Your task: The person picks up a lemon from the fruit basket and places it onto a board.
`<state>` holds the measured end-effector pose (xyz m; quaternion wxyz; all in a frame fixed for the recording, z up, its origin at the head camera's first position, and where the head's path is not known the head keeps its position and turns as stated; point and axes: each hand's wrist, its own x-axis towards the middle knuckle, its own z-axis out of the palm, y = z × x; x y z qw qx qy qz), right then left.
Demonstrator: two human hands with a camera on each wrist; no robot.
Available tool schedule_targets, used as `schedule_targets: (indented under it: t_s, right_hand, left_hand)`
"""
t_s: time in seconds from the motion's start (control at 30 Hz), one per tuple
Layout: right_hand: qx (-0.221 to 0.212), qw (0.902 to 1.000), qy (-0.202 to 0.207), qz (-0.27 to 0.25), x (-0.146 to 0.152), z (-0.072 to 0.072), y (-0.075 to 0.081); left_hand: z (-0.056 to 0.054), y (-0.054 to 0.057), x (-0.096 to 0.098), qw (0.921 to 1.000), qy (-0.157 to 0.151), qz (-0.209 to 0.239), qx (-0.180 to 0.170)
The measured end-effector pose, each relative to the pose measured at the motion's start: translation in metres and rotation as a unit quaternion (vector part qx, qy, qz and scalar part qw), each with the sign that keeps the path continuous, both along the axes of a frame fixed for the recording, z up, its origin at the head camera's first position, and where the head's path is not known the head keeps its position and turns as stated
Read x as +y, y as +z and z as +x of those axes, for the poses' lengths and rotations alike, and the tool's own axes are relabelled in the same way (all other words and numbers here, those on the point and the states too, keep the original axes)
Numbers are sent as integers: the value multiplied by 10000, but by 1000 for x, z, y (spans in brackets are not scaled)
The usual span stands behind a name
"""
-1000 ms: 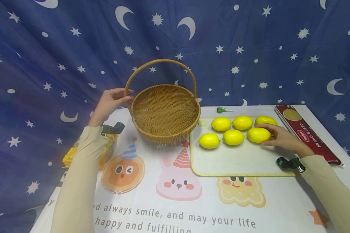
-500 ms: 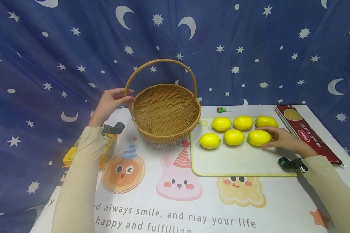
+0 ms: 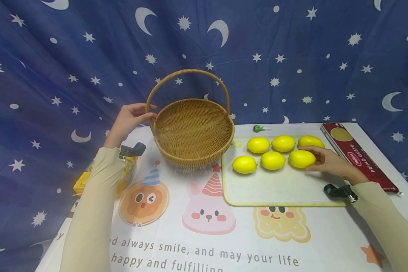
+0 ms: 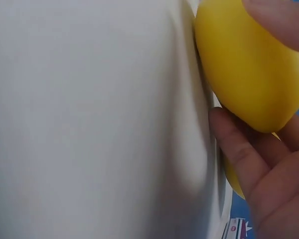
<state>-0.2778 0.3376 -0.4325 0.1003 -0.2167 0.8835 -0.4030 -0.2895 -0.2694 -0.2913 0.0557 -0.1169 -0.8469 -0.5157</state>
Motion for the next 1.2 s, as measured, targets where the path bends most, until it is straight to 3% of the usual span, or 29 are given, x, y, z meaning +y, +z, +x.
schedule_targets:
  t_s: [0.37,0.57,0.7,1.2]
  right_hand:
    - [110,9995,-156,271,-2,1,2]
    - [-250,9970,-184,710,0,2,6]
    - [-331,9971,-179,657,0,1,6]
    - [104,9985,-59,527,-4,-2,7]
  left_hand:
    - [-1,0,0,9999,35,-99,-13]
    - [-1,0,0,10000,31,-82,-16]
    - [-1,0,0,10000,26,-77,-25]
    - [-2,-1,0,9998,54,-170,-36]
